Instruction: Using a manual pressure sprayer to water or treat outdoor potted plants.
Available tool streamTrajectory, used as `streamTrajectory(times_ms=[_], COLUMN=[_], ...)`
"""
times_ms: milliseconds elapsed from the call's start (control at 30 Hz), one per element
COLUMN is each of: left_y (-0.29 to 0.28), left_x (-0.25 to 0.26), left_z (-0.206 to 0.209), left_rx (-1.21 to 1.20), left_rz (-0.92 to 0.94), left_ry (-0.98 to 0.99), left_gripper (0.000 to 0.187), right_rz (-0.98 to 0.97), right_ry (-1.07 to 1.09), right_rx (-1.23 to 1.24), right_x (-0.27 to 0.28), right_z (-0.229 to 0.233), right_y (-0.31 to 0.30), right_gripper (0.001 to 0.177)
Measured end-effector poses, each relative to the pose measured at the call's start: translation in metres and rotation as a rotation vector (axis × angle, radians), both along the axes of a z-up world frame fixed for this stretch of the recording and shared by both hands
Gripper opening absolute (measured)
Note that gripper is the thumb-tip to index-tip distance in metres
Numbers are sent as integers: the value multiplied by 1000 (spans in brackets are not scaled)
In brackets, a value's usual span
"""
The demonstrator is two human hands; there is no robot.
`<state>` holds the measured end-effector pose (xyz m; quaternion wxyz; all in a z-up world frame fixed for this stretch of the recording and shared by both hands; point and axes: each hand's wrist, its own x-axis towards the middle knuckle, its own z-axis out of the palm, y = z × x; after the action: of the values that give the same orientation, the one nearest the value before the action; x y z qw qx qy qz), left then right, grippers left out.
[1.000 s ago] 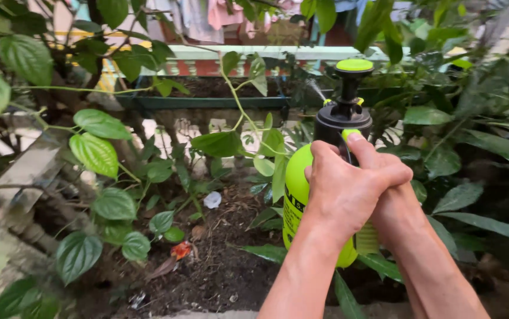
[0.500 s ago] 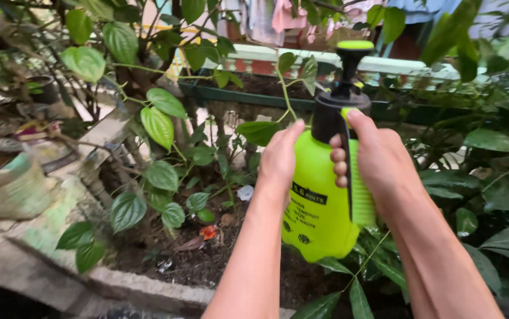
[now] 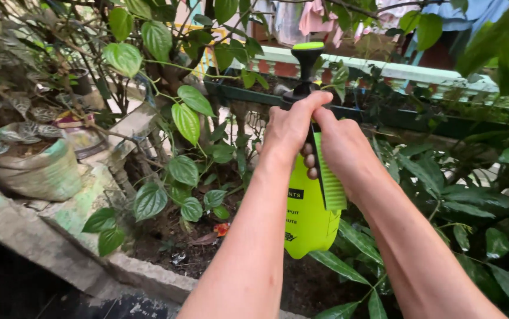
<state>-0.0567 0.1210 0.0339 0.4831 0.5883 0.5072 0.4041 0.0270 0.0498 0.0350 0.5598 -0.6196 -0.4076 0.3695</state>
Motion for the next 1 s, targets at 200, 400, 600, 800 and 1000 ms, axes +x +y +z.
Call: streamTrajectory(times_ms=[200,400,600,800,1000], left_y=[14,21,18,29,44], left_x=[-15,-7,8,13,-5], left_z=[0,1,7,4,-6], left_rx=[-63,24,52,11,11], left_rz=[-175,-192,-172,-149,-100], left_ry=[-273,-229,-319,-307,-372], left_gripper=[40,34,29,29,25], right_rz=[12,-15,-20,-9,79], right_ry=[27,108,46,28,-7], right_rx=[-69,-66,-48,-59,-28], right_x=[-13,-11,-3,0,-16], right_z=[-3,-5,-1,-7,-10], right_y=[7,3,-7,-4,10], right_gripper=[50,47,50,48,45])
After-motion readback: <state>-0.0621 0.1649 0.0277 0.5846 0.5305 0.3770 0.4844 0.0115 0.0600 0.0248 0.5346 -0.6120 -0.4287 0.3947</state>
